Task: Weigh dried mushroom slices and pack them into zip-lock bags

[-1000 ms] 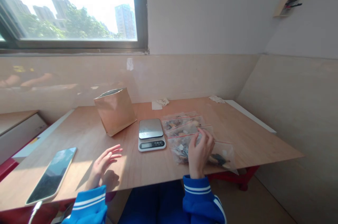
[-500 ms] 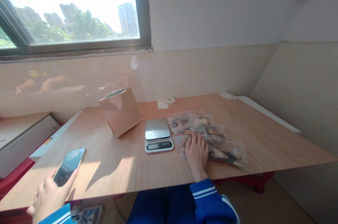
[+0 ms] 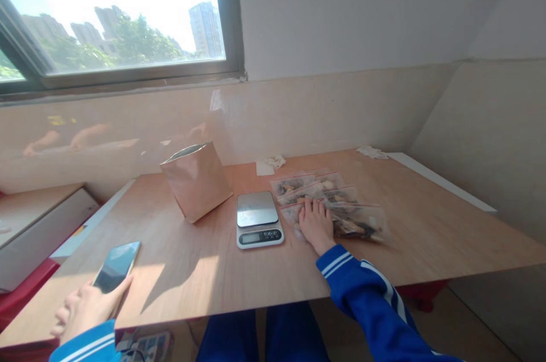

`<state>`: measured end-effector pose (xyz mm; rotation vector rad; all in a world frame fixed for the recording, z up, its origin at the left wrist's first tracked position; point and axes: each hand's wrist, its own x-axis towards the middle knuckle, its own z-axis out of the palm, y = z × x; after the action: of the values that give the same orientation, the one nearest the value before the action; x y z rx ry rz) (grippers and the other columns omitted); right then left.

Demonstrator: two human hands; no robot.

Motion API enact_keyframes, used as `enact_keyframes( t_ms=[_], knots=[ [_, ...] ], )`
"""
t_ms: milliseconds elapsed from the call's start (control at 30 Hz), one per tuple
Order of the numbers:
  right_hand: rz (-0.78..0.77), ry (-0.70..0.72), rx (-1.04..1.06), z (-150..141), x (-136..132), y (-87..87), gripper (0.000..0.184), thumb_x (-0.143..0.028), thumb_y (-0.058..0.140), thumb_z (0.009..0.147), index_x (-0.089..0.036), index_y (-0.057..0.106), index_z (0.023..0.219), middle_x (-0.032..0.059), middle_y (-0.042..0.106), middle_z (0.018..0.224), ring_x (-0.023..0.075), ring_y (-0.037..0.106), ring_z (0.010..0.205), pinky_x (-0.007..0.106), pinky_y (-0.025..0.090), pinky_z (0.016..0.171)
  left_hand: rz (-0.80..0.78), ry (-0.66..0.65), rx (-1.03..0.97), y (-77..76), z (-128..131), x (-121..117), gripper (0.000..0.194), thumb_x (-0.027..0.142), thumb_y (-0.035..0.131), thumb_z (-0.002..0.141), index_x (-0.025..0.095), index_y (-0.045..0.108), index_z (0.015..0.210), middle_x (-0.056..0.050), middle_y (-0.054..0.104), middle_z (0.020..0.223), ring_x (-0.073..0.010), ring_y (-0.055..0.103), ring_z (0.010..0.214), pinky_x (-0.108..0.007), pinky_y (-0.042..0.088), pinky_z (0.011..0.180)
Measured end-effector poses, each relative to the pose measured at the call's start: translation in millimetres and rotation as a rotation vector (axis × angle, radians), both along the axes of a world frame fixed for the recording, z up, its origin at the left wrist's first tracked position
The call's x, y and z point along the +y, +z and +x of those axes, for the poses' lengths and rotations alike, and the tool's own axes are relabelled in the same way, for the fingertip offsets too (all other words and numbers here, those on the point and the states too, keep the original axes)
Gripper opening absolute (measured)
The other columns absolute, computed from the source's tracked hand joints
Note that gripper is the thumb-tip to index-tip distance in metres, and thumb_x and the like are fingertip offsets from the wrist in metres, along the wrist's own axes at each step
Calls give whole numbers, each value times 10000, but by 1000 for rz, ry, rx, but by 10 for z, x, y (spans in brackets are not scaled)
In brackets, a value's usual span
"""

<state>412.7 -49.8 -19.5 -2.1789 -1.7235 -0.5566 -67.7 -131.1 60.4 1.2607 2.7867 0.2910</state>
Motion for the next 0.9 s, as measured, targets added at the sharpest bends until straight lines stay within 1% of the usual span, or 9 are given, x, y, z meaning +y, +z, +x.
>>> enact_keyframes(
  t_ms=[33, 100, 167, 300, 433, 567, 667, 800, 900],
  knots=[
    [5, -5, -5, -23, 28, 6, 355, -221, 359, 936, -95, 555, 1205, 180, 624, 1130, 303, 549, 993, 384, 357, 800, -35, 45, 9, 7, 12, 7, 921, 733, 424, 648, 18, 454, 1228, -345, 438, 1307, -478, 439, 1174, -525, 374, 835],
    [31, -20, -3, -64, 50, 2, 347, -226, 356, 940, -97, 563, 1188, 182, 627, 1105, 305, 544, 981, 387, 350, 787, -83, 108, 44, -1, 28, 24, 873, 712, 419, 665, 35, 463, 1213, -312, 467, 1292, -421, 470, 1161, -459, 390, 809],
    [76, -34, 12, -93, 33, -20, 337, -236, 346, 950, -112, 574, 1165, 171, 630, 1083, 297, 540, 966, 385, 342, 784, -72, 123, 89, -44, 21, 49, 857, 715, 389, 682, 53, 451, 1223, -295, 479, 1288, -404, 472, 1157, -439, 394, 780],
    [158, -33, 56, -107, -36, -80, 329, -237, 332, 960, -132, 580, 1149, 141, 632, 1065, 275, 538, 949, 375, 327, 800, -23, 105, 137, -152, -30, 115, 950, 751, 331, 694, -28, 436, 1229, -320, 484, 1258, -410, 447, 1154, -430, 385, 801],
    [179, -27, 80, -92, -45, -97, 319, -235, 344, 956, -130, 586, 1134, 137, 639, 1039, 268, 538, 935, 365, 318, 788, -9, 98, 145, -185, -3, 170, 991, 745, 334, 700, -97, 430, 1214, -348, 470, 1239, -425, 427, 1151, -434, 359, 841],
    [179, -23, 91, -76, -29, -97, 296, -234, 365, 950, -146, 589, 1122, 118, 647, 1017, 259, 546, 915, 358, 316, 777, 21, 129, 185, -187, 100, 205, 941, 688, 293, 747, -95, 396, 1259, -326, 443, 1283, -428, 392, 1173, -457, 310, 915],
    [186, -22, 97, -64, -28, -111, 293, -236, 373, 947, -147, 591, 1121, 119, 649, 1009, 258, 549, 906, 356, 317, 769, 42, 119, 188, -169, 160, 212, 930, 666, 305, 755, -103, 376, 1274, -320, 442, 1288, -445, 387, 1170, -480, 274, 946],
    [188, -22, 97, -45, -29, -139, 302, -255, 374, 948, -138, 597, 1115, 129, 647, 989, 262, 553, 905, 355, 327, 765, -6, 88, 150, -107, 173, 181, 912, 656, 332, 747, -90, 378, 1269, -330, 431, 1300, -469, 377, 1184, -511, 241, 953],
    [196, -7, 103, -25, -35, -150, 307, -261, 373, 949, -145, 595, 1127, 127, 647, 1001, 262, 556, 916, 354, 338, 771, -50, 74, 126, -49, 149, 119, 855, 638, 345, 748, -49, 396, 1255, -327, 448, 1295, -438, 396, 1190, -500, 273, 909]
  ],
)
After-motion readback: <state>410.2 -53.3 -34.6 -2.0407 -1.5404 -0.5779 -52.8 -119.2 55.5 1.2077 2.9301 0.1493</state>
